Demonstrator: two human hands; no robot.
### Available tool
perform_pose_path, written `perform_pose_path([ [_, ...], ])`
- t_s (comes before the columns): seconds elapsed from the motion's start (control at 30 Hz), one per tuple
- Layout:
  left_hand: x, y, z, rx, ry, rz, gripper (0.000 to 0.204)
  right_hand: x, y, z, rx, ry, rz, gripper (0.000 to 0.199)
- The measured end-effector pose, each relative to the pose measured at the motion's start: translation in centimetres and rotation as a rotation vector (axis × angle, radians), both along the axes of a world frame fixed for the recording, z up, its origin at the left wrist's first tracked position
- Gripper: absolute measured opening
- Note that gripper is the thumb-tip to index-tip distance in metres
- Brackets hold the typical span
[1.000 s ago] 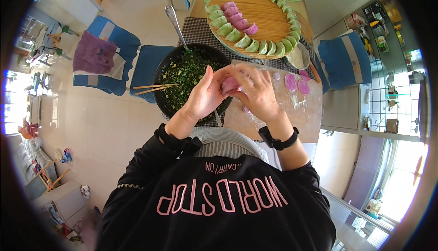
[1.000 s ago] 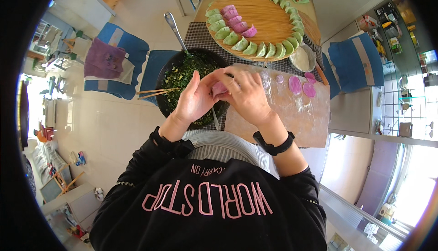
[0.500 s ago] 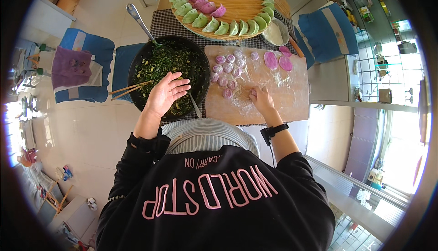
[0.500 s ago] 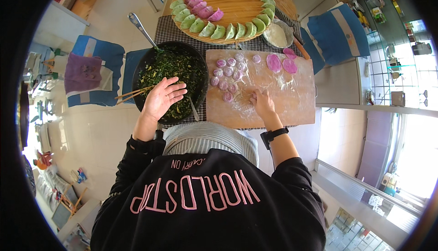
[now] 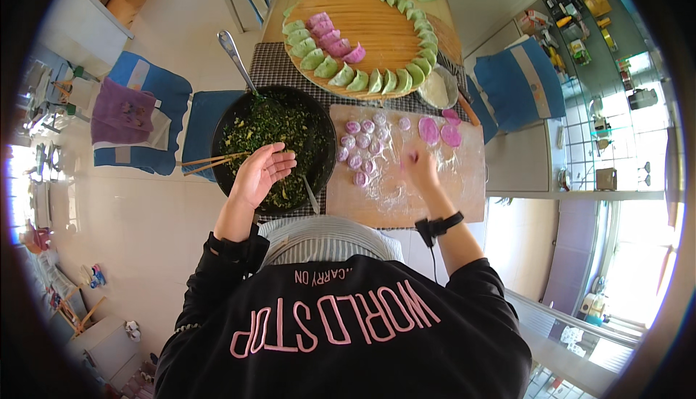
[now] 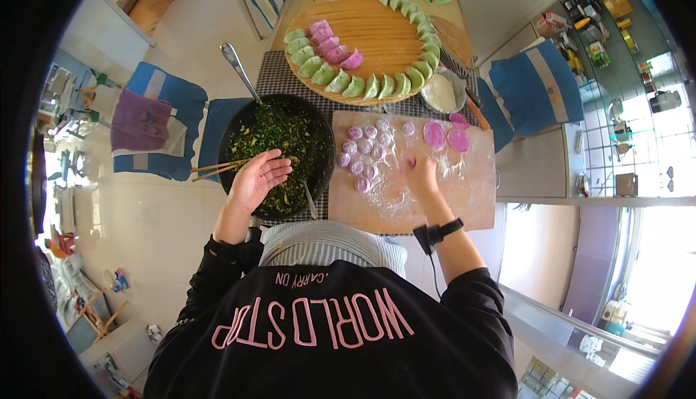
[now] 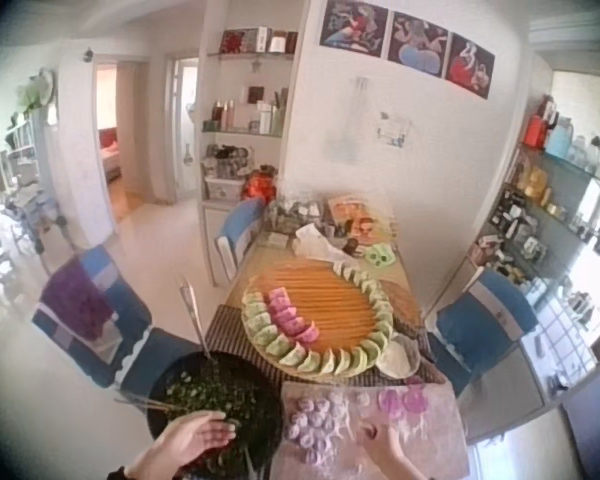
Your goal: The person repeatedly scoops green filling into pink and green dough wrappers, folds them into crescent shapes, and places them on a bamboo tray. The person also flattens a small dough piece on a floured board with a rolling pin.
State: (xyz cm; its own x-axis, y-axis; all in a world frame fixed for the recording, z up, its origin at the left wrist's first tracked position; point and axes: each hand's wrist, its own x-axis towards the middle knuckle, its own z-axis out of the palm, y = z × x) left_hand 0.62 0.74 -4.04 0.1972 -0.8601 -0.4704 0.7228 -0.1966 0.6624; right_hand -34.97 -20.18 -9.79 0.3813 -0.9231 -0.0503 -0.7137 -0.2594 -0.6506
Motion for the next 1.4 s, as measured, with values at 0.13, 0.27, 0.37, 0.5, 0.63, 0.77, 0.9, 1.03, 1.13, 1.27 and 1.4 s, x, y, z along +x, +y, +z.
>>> perform_pose_path([
  [0.13,0.6,0.6,0.0,-0.019,0.004,0.021,0.037,10.1,-11.5,8.2,0.095,-0.404,0.084,0.022],
  [0.27,1.3,1.5,0.4,-0.035,-0.007,0.07,0.037,19.1,-17.2,12.0,0.156,0.036,0.086,0.024],
  [0.37,2.0,3.0,0.4,-0.028,-0.005,0.132,0.036,22.6,-19.3,11.2,0.04,0.536,0.145,0.024],
  [0.5,2.8,4.9,-0.4,-0.025,0.003,0.203,0.035,23.0,-22.0,8.6,0.104,0.541,0.194,0.029],
  [0.63,3.2,5.4,-1.2,0.003,0.028,0.24,0.037,23.9,-22.6,7.6,0.036,0.566,0.265,0.026],
  [0.77,3.1,4.5,-1.4,-0.021,0.026,0.21,0.037,22.8,-21.5,10.0,0.051,0.508,0.218,0.029],
  [0.9,2.9,3.9,-1.1,-0.026,-0.015,0.22,0.035,12.0,-22.9,12.8,0.181,-0.172,0.082,0.035],
  [1.03,2.0,2.6,-0.9,0.093,0.002,0.277,0.035,0.0,-22.7,6.2,0.068,0.678,0.022,0.023],
  [1.13,0.4,0.9,-0.8,0.107,-0.003,0.245,0.035,-4.6,-19.1,-3.4,0.094,0.524,0.057,0.024],
  [1.27,-2.3,-1.1,-0.3,0.06,-0.04,0.185,0.036,-5.4,-17.9,-11.1,-0.063,0.427,-0.167,0.046],
  [1.4,-5.0,-2.4,-0.1,0.057,-0.02,0.197,0.035,-5.5,-19.6,-11.2,0.15,0.488,-0.224,0.053],
])
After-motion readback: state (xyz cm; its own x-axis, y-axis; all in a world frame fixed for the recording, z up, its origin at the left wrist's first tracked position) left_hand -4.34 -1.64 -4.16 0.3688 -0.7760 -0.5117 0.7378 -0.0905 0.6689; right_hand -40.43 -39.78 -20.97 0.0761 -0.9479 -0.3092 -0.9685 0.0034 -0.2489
